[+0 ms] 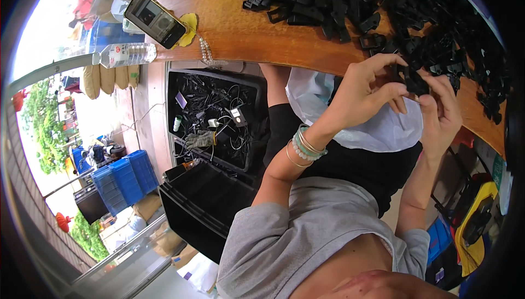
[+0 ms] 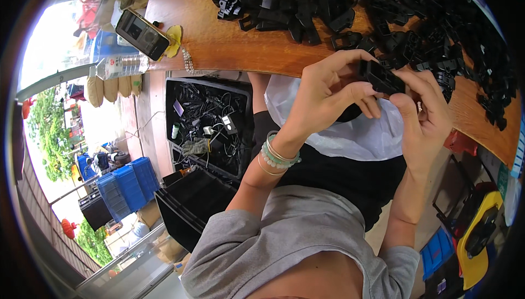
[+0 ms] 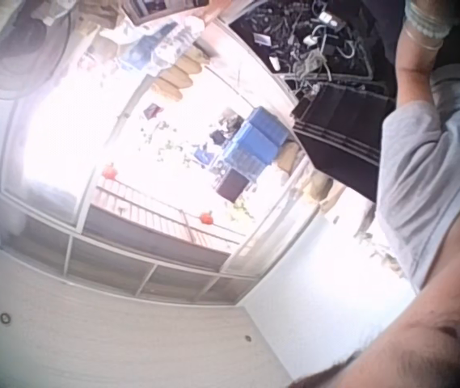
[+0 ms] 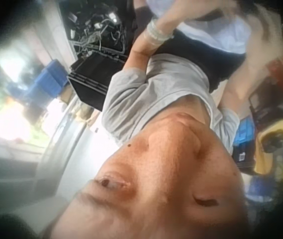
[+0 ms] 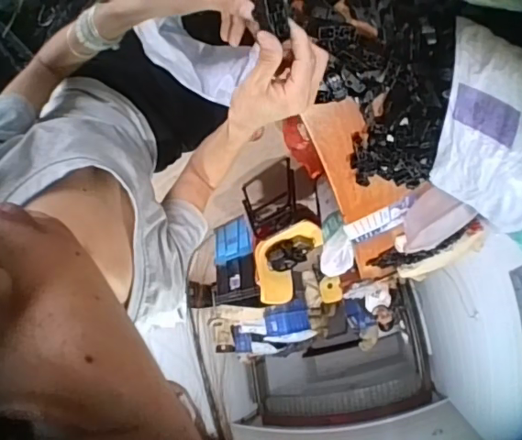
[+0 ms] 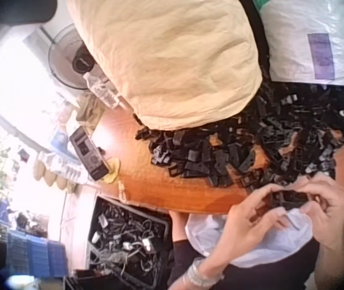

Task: The person assembles black plastic components by hand, taking pieces from a pile on the table, connecting them together, and dropping them into a plastic bag.

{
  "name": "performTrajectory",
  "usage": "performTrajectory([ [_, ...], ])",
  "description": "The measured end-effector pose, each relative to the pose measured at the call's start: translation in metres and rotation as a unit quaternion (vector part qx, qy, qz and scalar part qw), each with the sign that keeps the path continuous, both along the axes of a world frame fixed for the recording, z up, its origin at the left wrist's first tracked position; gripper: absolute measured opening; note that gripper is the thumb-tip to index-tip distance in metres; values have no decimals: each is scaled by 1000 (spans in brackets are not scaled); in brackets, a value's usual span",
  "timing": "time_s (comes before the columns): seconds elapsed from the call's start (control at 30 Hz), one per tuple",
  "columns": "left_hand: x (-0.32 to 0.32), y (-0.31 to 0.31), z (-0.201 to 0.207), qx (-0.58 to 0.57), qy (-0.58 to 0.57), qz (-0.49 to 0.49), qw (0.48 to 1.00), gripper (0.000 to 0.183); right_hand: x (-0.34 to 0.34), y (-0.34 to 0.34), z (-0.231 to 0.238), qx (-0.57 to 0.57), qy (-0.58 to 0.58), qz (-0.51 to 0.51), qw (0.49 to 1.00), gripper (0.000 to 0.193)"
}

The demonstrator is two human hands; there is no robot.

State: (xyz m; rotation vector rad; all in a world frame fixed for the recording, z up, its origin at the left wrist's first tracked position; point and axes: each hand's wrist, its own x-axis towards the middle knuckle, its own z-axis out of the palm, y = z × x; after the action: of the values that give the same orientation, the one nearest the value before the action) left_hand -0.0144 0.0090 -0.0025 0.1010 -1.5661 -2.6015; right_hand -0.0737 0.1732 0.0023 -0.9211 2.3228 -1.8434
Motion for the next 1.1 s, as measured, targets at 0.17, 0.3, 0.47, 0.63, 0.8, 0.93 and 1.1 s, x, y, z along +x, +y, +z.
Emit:
performTrajectory([
  [0.17,1,2,8,-68,-18,-3,998,26,2,-6,-2,0,-22,-51,998,20],
  [0.3,4,6,1,-213,11,55,975,25,3,-14,7,79,136,-33,987,24],
  [0.47,17,9,5,-391,59,43,918,30,21,-13,-26,-135,-108,-3,985,26],
  [0.63,25,7,-9,-241,-23,46,969,22,26,-12,-10,-85,-146,-36,985,26],
  [0.8,-3,-24,-10,32,-94,112,989,13,-38,-4,-5,154,242,-157,945,19],
  [0.93,-44,-16,-1,-372,-1,114,921,21,-85,-1,-14,230,354,-95,902,17],
  [1.1,-73,-16,2,-738,18,34,674,26,-94,-39,8,303,265,-32,915,21],
])
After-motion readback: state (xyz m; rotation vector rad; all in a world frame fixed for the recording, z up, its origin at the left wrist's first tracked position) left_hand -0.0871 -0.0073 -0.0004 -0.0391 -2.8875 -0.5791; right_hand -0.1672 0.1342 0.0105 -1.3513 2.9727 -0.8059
